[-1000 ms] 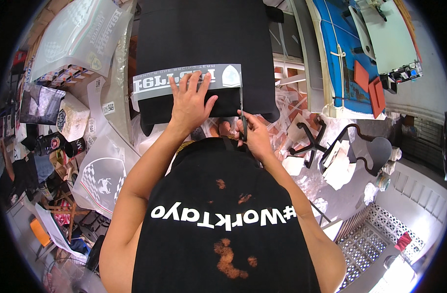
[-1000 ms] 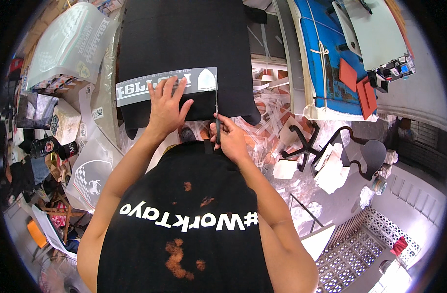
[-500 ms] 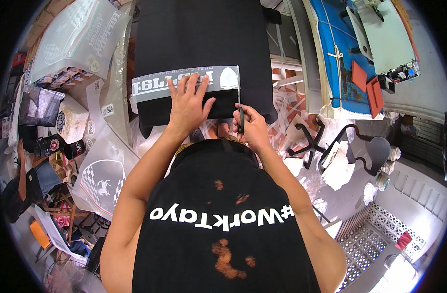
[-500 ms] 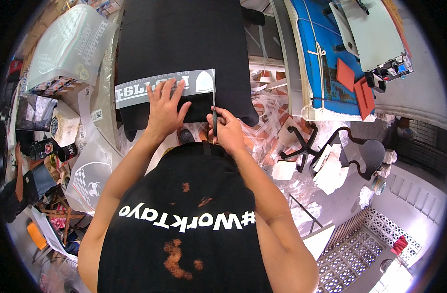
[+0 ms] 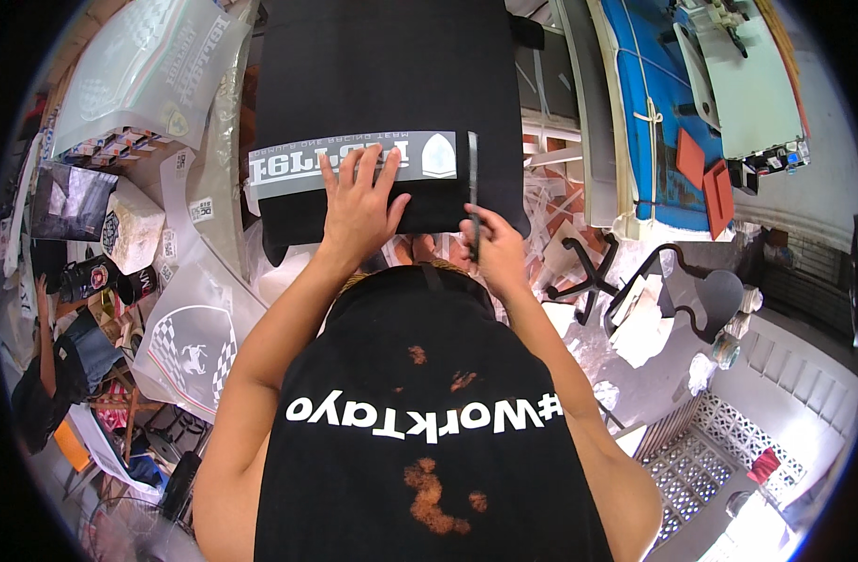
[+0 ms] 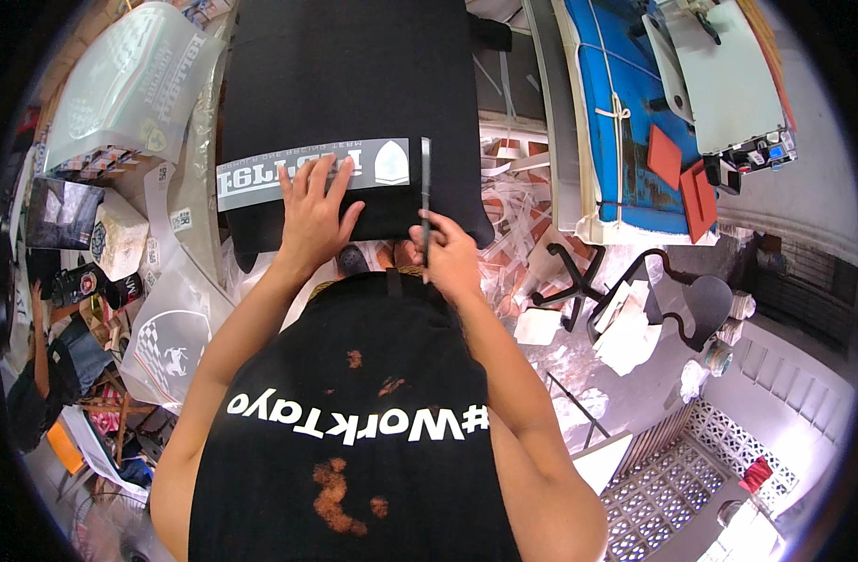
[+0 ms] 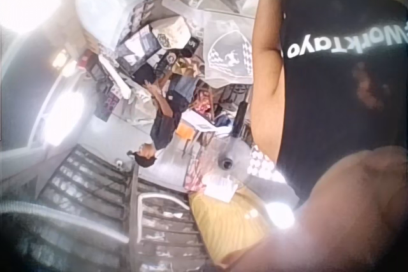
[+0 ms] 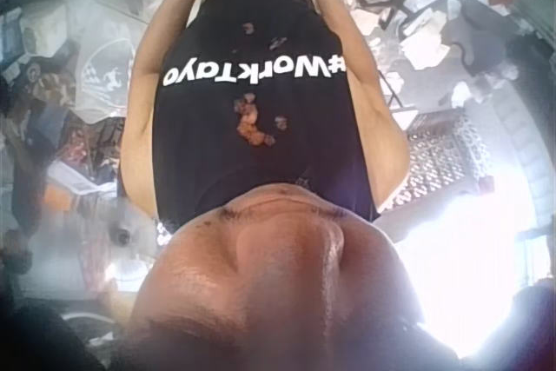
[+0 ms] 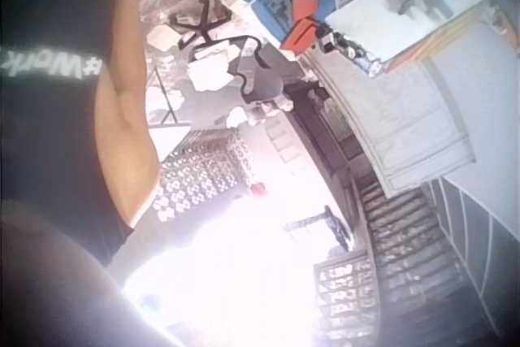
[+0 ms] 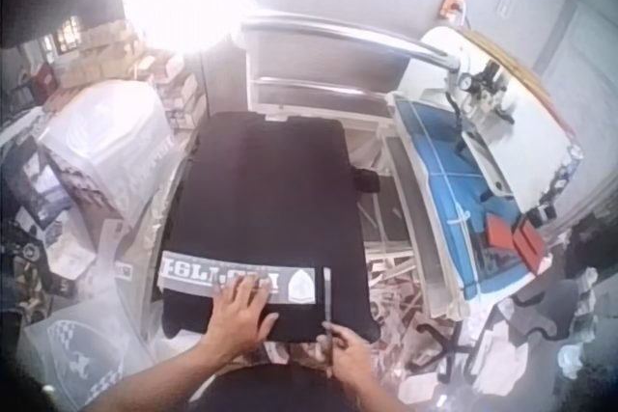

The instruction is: The person aligns a black t-shirt on a heat press, places a logo print on it, and operates the press. The person then cuts a small label with scissors, aligns it on the back neck area of a t-shirt, and applies the heat press again.

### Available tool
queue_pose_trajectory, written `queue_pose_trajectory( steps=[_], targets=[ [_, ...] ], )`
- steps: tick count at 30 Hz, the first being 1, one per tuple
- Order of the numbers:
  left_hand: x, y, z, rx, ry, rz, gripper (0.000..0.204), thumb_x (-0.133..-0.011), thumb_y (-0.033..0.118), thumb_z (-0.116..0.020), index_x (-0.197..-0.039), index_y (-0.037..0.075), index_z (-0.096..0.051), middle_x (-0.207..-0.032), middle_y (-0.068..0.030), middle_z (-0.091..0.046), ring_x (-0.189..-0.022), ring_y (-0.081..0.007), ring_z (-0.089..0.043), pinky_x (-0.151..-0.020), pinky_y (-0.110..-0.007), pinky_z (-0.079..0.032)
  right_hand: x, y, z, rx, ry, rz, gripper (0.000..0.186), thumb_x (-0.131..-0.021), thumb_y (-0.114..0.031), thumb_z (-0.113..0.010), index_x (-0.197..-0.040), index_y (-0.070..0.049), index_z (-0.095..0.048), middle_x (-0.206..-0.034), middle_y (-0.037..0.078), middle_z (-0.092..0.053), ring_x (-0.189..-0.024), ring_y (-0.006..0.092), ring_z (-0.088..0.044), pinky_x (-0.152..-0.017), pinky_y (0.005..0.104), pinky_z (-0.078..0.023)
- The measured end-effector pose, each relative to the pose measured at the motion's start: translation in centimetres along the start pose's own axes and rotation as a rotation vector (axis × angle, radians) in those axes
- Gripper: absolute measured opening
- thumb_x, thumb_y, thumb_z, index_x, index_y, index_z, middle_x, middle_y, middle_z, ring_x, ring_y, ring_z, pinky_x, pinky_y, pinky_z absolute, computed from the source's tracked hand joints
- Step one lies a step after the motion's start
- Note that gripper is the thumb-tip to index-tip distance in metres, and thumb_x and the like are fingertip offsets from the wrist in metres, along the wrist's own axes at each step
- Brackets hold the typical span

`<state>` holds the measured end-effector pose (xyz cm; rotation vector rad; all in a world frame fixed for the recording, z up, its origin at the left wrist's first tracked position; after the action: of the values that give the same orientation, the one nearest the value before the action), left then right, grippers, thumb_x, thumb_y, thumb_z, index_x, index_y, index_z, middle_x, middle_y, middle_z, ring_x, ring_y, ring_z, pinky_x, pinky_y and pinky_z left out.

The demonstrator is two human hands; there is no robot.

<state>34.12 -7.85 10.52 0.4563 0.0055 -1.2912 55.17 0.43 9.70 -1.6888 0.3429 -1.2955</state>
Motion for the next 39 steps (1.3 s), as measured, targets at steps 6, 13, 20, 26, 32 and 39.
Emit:
queue_pose_trajectory(
  steps=[6, 13, 20, 26, 32, 39],
  targets=[
    [1.5, -1.7, 3.2, 0.092, 0.002, 0.008, 0.077, -0.076, 0.023, -0.077, -0.144, 0.008, -0.045, -0.139, -0.015, -0.045, -0.134, -0.0352, -0.038, -0.116, -0.065, -0.013, 1.9, 1.3, 11.6, 0.667, 0.448, 0.306, 0.039, -0.09, -0.001, -0.06, -0.129, -0.002, -0.058, -0.076, 0.003, -0.062, -0.062, 0.0086, -0.054, -0.058, 0.0245, -0.045],
    [2.7, -9.5, 7.1, -0.064, -0.093, -0.177, 0.036, -0.076, 0.004, -0.071, -0.111, 0.005, -0.067, -0.103, -0.0064, -0.066, -0.095, -0.0255, -0.064, -0.115, -0.058, -0.029, 2.8, -13.5, 12.7, 0.77, 0.423, 0.882, 0.043, -0.088, 0.013, -0.052, -0.128, 0.0, -0.06, -0.105, 0.009, -0.064, -0.082, 0.0136, -0.062, -0.07, 0.027, -0.052],
    [-11.0, -11.8, 11.7, 0.279, -0.204, 0.007, 0.014, -0.087, 0.006, -0.057, -0.092, 0.002, -0.069, -0.091, -0.0181, -0.069, -0.088, -0.039, -0.065, -0.079, -0.045, -0.052, 3.6, -41.3, 25.9, 1.34, 1.212, 1.136, 0.034, -0.099, -0.019, -0.052, -0.132, -0.016, -0.062, -0.124, 0.012, -0.066, -0.112, 0.0304, -0.065, -0.095, 0.0371, -0.049],
    [-23.8, -16.8, 3.7, 0.256, -0.37, 0.007, 0.014, -0.085, 0.01, -0.061, -0.092, 0.005, -0.072, -0.089, -0.0189, -0.071, -0.088, -0.0373, -0.068, -0.078, -0.044, -0.054, -3.9, -48.2, 44.0, 1.48, 1.172, 0.475, 0.036, -0.098, -0.021, -0.052, -0.133, -0.018, -0.059, -0.129, 0.014, -0.064, -0.116, 0.0342, -0.061, -0.098, 0.039, -0.046],
    [-25.9, -19.2, 4.1, -0.009, -0.056, -0.01, 0.024, -0.084, 0.01, -0.064, -0.108, 0.009, -0.069, -0.101, -0.0143, -0.069, -0.098, -0.0342, -0.064, -0.088, -0.043, -0.049, -3.0, -45.0, 25.9, 1.496, 1.463, 1.012, 0.03, -0.098, -0.023, -0.057, -0.124, -0.011, -0.066, -0.117, 0.016, -0.068, -0.111, 0.0318, -0.064, -0.094, 0.0419, -0.049],
    [-15.0, -16.0, 4.8, -0.01, 0.207, 0.027, 0.032, -0.08, 0.017, -0.071, -0.108, 0.003, -0.064, -0.107, -0.0134, -0.06, -0.108, -0.0335, -0.055, -0.1, -0.05, -0.039, -14.1, -19.2, -0.9, 1.168, 0.253, 1.017, 0.05, -0.084, -0.03, -0.075, -0.125, -0.005, -0.061, -0.135, 0.017, -0.054, -0.127, 0.0372, -0.049, -0.108, 0.0519, -0.037]
  ],
)
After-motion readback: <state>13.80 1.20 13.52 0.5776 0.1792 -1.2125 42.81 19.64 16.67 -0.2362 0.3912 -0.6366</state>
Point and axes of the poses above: each hand's wrist, its own x-axis away from the middle knuckle, its own z-axis out of the back of the hand, y = z × x, the point moved 2 cm from there along -x, towards the middle knuckle
